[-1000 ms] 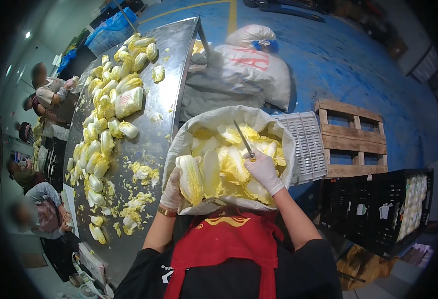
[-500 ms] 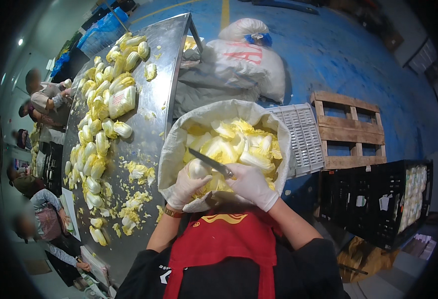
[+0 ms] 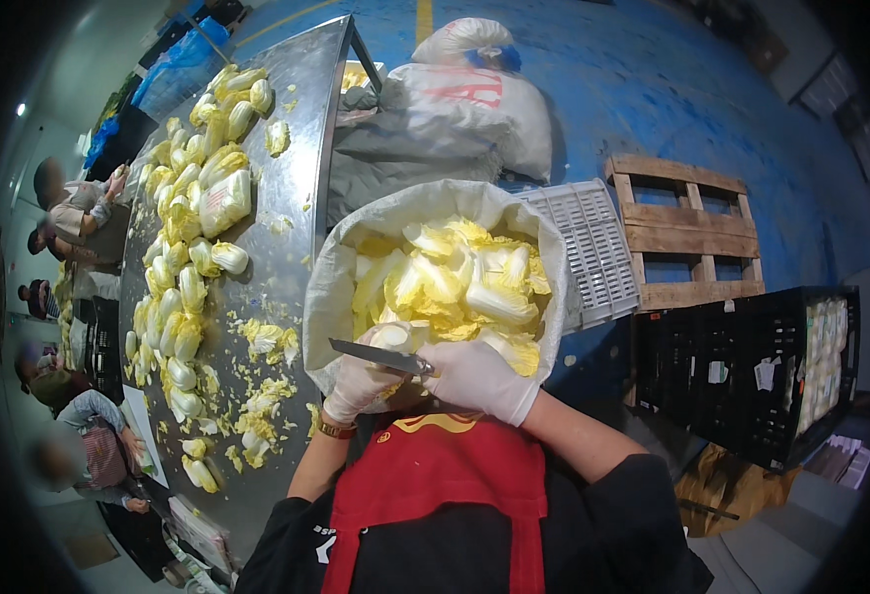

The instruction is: The person repeatedly cuts the base of napa cabbage heads using a knife and places them on a metal table. The person wears gloves and a red apron while working at a food preparation station.

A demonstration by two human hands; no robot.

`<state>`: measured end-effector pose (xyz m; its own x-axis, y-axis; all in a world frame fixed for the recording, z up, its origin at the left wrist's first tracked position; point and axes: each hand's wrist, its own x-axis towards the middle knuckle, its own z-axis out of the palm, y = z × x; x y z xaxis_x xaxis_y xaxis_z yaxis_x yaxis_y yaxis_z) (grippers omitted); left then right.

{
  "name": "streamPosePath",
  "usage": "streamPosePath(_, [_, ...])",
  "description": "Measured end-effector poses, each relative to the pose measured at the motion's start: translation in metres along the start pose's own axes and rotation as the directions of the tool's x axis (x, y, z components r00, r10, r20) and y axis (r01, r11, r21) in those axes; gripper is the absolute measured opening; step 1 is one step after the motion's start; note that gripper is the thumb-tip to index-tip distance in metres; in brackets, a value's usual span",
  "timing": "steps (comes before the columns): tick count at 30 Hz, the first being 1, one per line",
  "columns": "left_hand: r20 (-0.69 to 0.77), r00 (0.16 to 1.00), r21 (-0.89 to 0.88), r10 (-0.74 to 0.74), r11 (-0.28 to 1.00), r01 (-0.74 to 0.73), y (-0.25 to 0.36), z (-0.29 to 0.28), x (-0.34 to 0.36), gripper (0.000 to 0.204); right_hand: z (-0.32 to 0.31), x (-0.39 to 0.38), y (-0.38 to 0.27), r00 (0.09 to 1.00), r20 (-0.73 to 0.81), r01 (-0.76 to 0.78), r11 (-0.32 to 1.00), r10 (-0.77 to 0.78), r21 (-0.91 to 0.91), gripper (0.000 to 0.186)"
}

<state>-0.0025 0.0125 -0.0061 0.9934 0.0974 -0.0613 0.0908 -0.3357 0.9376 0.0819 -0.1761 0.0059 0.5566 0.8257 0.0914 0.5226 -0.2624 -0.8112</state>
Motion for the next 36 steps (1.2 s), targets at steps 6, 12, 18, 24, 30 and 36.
streamPosePath(6, [0.074,0.997,-0.017,-0.036,0.999,0.037,-0.01,-0.001,-0.003,0.057,0.005,-0.004,0.001,0.998,0.01,-0.053,0.99,0.054,-0.129,0.01])
streamPosePath(12, [0.096,0.991,-0.146,-0.098,0.983,0.111,-0.009,-0.003,-0.008,0.046,0.013,-0.009,0.003,0.994,0.0,-0.104,0.979,0.105,-0.173,0.017])
streamPosePath(18, [0.128,0.984,-0.052,-0.125,0.99,0.133,-0.01,-0.002,-0.012,0.053,0.018,-0.012,0.004,0.985,0.001,-0.169,0.963,0.173,-0.208,0.023])
streamPosePath(24, [0.147,0.979,0.161,-0.141,0.98,0.117,0.003,0.0,-0.011,0.05,0.015,-0.014,0.004,0.955,0.104,-0.267,0.957,0.279,-0.117,0.026])
streamPosePath(30, [0.022,0.977,-0.157,-0.212,0.964,0.212,0.004,-0.008,-0.028,0.051,-0.005,-0.033,0.071,0.779,0.033,-0.602,0.761,0.626,-0.242,0.028])
streamPosePath(36, [0.003,0.981,-0.255,-0.195,0.948,0.189,-0.002,-0.002,-0.013,0.052,0.001,-0.009,0.026,0.966,0.013,-0.245,0.903,0.257,0.352,0.033])
